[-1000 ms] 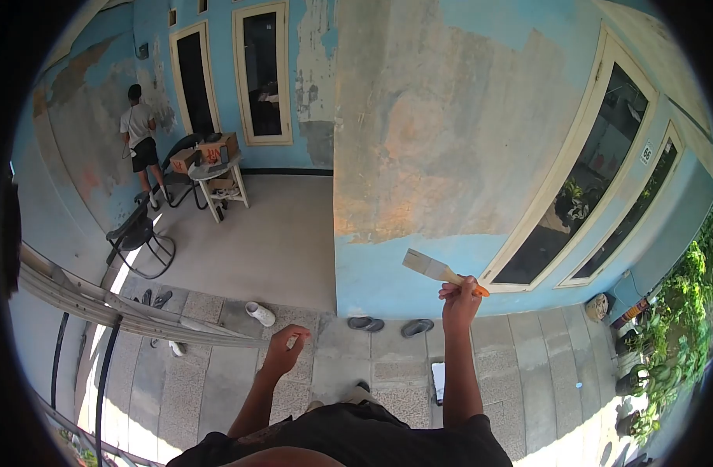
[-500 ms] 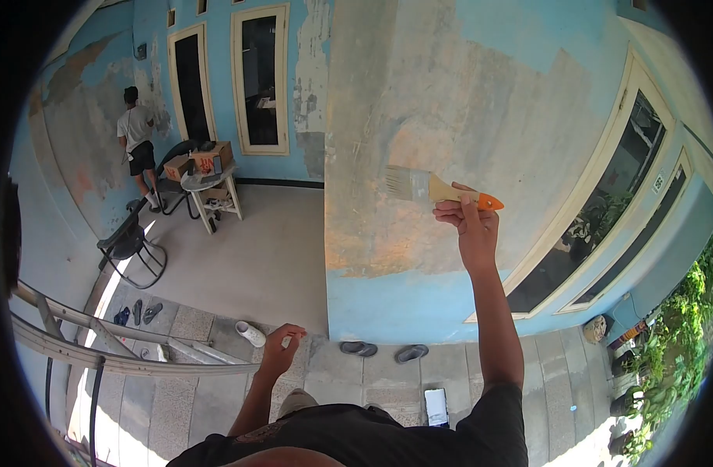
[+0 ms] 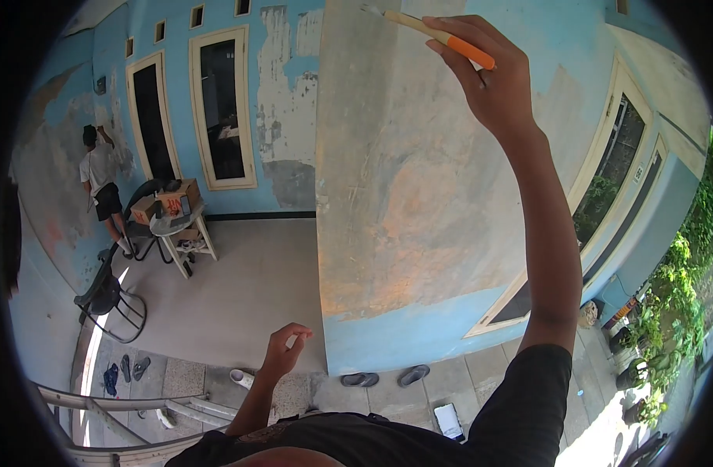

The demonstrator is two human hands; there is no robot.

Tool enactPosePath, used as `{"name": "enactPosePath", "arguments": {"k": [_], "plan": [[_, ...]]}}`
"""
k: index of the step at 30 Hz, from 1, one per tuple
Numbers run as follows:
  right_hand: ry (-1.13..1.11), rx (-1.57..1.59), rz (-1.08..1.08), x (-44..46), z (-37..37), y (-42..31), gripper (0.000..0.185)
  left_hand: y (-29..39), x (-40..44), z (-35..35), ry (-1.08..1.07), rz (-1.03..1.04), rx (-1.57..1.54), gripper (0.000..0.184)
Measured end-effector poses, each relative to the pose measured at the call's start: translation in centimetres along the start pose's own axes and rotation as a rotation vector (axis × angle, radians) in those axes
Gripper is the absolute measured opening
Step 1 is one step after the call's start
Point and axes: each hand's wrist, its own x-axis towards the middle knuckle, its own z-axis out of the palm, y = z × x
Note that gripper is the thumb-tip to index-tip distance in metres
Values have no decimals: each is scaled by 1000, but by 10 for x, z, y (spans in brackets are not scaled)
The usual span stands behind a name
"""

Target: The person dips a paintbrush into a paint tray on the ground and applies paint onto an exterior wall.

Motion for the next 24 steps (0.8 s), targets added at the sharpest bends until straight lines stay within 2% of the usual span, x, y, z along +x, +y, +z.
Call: {"name": "enactPosePath", "arguments": {"k": [2, 4, 7, 15, 17, 24], "plan": [[9, -33, 0, 21, 12, 7, 28, -10, 20, -13, -21, 32, -8, 12], [-15, -114, 18, 42, 20, 10, 19, -19, 37, -25, -43, 64, -17, 12], [28, -143, 20, 54, 33, 37, 20, -32, 61, -40, -90, 81, -28, 12], [-16, -164, 91, 49, 62, 51, 18, -57, 88, -52, -229, 109, -79, 13], [-147, -303, -21, 24, 71, 42, 27, -59, 92, -50, -244, 107, -101, 13], [-565, -43, 67, -82, 82, -77, 26, -67, 94, -46, -239, 99, -114, 15]]}}
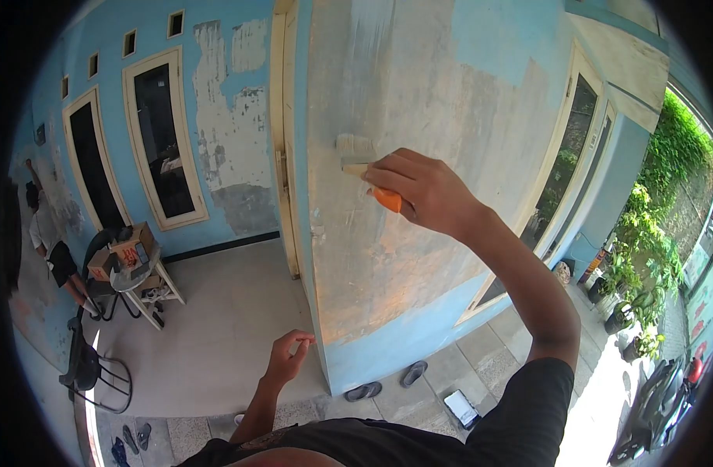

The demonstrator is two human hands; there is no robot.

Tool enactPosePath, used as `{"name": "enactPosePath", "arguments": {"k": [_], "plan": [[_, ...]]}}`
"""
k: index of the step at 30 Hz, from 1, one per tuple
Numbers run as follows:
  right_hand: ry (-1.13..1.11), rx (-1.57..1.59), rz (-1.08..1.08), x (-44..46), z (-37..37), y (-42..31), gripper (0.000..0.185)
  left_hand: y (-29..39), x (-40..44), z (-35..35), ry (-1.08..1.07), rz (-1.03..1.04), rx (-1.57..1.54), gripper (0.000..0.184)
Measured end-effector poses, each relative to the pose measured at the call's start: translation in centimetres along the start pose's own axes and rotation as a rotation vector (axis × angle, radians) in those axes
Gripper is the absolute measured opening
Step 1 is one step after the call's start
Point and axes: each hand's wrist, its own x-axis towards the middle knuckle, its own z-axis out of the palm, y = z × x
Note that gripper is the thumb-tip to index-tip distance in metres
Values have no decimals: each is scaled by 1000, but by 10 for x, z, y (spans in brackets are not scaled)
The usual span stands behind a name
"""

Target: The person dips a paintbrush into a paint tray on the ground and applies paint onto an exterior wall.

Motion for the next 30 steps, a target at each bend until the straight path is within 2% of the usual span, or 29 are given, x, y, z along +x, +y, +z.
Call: {"name": "enactPosePath", "arguments": {"k": [2, 6, 7, 9, 12, 13, 14, 16, 18, 20, 22, 24, 26, 27, 29, 30], "plan": [[-80, 158, 75, -10, -3, -9, 22, -3, -2, 2, 9, -7, -7, 15], [-54, 303, 148, 15, -28, 28, 18, 5, 0, 9, 43, -26, -8, 15], [-78, 327, 261, 25, -42, 38, 16, 7, -1, 12, 49, -28, -5, 15], [54, 283, 222, 44, -65, 71, 16, 10, -1, 19, 67, -48, -24, 14], [337, 76, 62, 80, -112, 117, 13, 10, -2, 29, 93, -16, 1, 14], [282, -297, 427, 80, -131, 148, 18, 11, -3, 33, 99, -24, 2, 14], [519, 308, 8, 117, -128, 144, 14, 12, -2, 37, 107, -10, 17, 13], [532, 220, 39, 131, -125, 137, 11, 17, -1, 44, 122, -4, 36, 13], [480, 104, 32, 132, -105, 141, 10, 22, -1, 51, 134, -8, 30, 11], [324, -258, -226, 103, -72, 138, 16, 27, -3, 58, 156, -19, 33, 11], [282, -244, -326, 66, -28, 105, 21, 30, -6, 62, 181, -22, 36, 11], [84, -204, -285, 22, -1, 59, 33, 36, -11, 65, 183, -53, 58, 13], [-65, -90, -318, -13, 14, 22, 35, 38, -17, 70, 200, -63, 67, 13], [-60, -87, -324, -21, 15, 14, 35, 38, -19, 71, 209, -69, 75, 13], [-203, 55, -338, -29, 15, 6, 30, 39, -23, 74, 226, -67, 84, 12], [-200, 59, -345, -21, 9, 11, 30, 41, -24, 76, 234, -65, 90, 12]]}}
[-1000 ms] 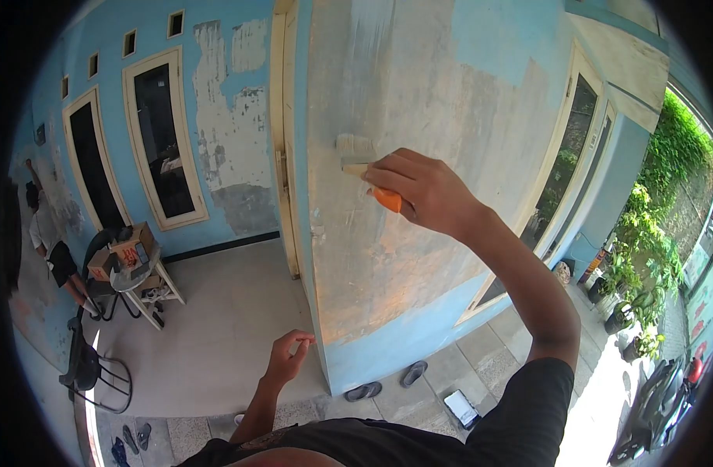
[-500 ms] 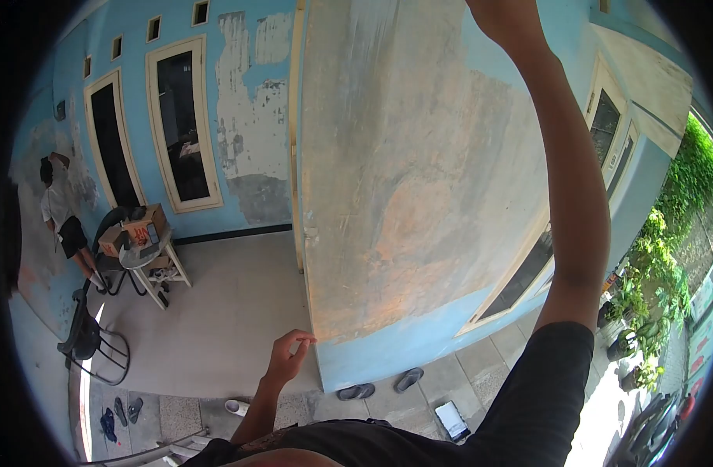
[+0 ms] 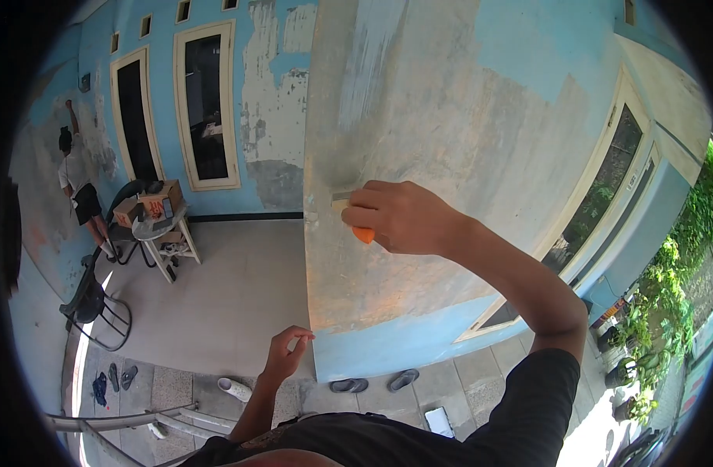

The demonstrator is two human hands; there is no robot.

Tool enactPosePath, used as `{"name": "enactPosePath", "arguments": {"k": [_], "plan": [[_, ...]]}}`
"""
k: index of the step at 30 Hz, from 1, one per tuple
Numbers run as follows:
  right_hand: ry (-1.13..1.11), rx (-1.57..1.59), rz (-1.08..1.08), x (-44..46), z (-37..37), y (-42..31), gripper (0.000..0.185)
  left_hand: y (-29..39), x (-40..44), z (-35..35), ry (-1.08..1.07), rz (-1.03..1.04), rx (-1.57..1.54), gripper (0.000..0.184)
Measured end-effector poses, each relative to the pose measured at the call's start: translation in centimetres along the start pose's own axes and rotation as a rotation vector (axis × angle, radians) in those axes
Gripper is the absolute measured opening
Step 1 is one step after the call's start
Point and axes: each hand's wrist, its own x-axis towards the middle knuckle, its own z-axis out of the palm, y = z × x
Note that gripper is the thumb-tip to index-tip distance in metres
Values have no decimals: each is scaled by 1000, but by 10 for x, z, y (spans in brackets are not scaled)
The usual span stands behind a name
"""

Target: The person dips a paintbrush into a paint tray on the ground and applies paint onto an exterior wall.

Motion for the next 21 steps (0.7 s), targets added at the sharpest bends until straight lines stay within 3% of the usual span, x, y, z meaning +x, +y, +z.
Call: {"name": "enactPosePath", "arguments": {"k": [2, 4, 6, 7, 8, 9, 12, 15, 16, 17, 18, 21], "plan": [[-20, 250, 172, 17, -31, 31, 22, 7, -2, 4, 9, 4, -3, 12], [169, 333, 302, 35, -57, 77, 11, 12, -1, 8, 14, 15, -7, 12], [375, 114, 228, 54, -97, 126, 13, 15, 1, 10, 18, 45, 22, 12], [512, 6, 51, 64, -115, 154, 18, 15, 1, 11, 24, 46, 26, 12], [468, 160, 385, 79, -154, 136, 11, 14, 0, 12, 32, 47, 22, 12], [614, 80, 205, 88, -165, 150, 11, 13, 0, 13, 41, 49, 19, 12], [735, -80, 36, 114, -182, 166, 11, 16, 0, 14, 48, 49, 30, 12], [574, -291, -86, 104, -144, 162, 10, 17, -2, 13, 53, 21, 17, 12], [457, -387, 129, 91, -88, 174, 18, 16, -5, 13, 52, 18, 14, 12], [465, -473, -168, 79, -80, 146, 26, 15, -7, 14, 57, 18, 11, 12], [342, -388, -118, 62, -56, 117, 37, 14, -8, 13, 63, 21, 9, 12], [63, -127, -57, 16, 8, 31, 36, 10, -14, 13, 62, 20, 15, 11]]}}
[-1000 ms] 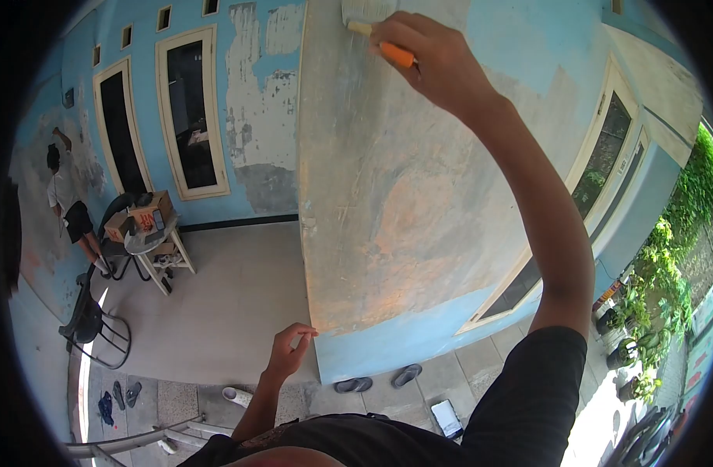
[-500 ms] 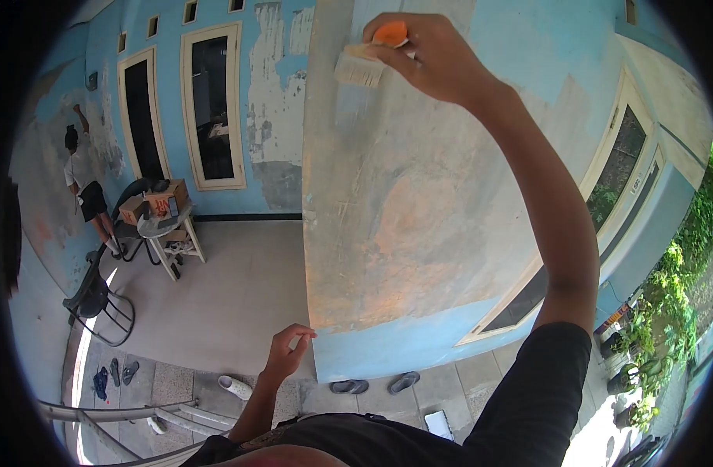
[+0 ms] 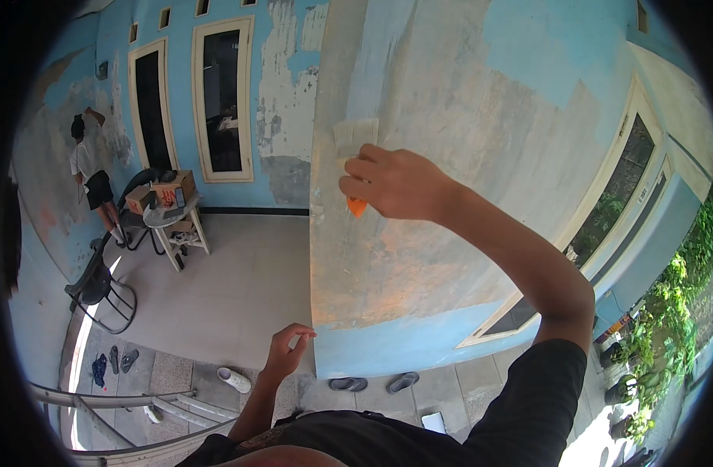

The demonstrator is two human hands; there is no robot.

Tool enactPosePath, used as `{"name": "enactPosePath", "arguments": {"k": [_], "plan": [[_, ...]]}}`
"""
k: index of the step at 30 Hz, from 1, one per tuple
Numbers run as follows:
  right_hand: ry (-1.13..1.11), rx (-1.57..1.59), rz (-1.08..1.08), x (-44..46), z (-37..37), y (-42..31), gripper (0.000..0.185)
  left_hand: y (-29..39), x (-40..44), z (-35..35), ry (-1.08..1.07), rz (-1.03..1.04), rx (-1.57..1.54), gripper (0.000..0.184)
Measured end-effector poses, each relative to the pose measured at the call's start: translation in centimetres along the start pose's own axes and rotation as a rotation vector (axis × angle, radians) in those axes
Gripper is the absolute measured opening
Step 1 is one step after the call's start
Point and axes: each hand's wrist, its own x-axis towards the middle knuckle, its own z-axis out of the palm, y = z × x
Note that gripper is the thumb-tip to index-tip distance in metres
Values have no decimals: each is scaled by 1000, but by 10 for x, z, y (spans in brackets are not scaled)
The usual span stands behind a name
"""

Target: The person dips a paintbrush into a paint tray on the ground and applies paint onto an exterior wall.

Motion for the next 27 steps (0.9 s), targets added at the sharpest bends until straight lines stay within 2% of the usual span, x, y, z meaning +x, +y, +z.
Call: {"name": "enactPosePath", "arguments": {"k": [2, 4, 6, 7, 8, 11, 12, 13, 15, 17, 19, 21, 24, 27], "plan": [[-73, 99, -15, -9, 7, -29, 35, -1, -4, 1, -2, 0, -8, 11], [-106, 399, 130, -14, 8, -35, 28, -2, 0, 2, -8, 8, -17, 11], [14, 516, 231, -5, -15, 3, 19, -2, -1, 2, -19, 18, -8, 11], [26, 523, 342, 3, -35, 27, 14, 1, 1, 2, -24, 18, -7, 11], [136, 493, 389, 7, -48, 57, 8, 6, 3, 2, -28, -4, -15, 11], [388, 211, 345, 22, -105, 140, 13, 7, 7, 3, -30, 0, -11, 11], [449, 182, 452, 34, -134, 150, 10, 7, 7, 4, -29, 21, 3, 11], [600, 165, 341, 43, -146, 168, 11, 7, 9, 5, -29, 22, 3, 11], [702, 52, 261, 52, -170, 185, 11, 8, 10, 6, -34, 20, -7, 10], [763, 185, 299, 53, -160, 194, 11, 9, 12, 8, -45, 30, -5, 10], [665, 13, 263, 39, -124, 179, 11, 9, 12, 8, -55, 42, -3, 10], [490, -63, 136, 12, -78, 144, 11, 7, 11, 8, -47, 37, -16, 10], [299, 285, 237, -21, -32, 50, 11, 10, 9, 5, -54, 23, -15, 10], [172, 493, 310, -36, -20, 16, 8, 13, 7, 2, -66, 8, -1, 13]]}}
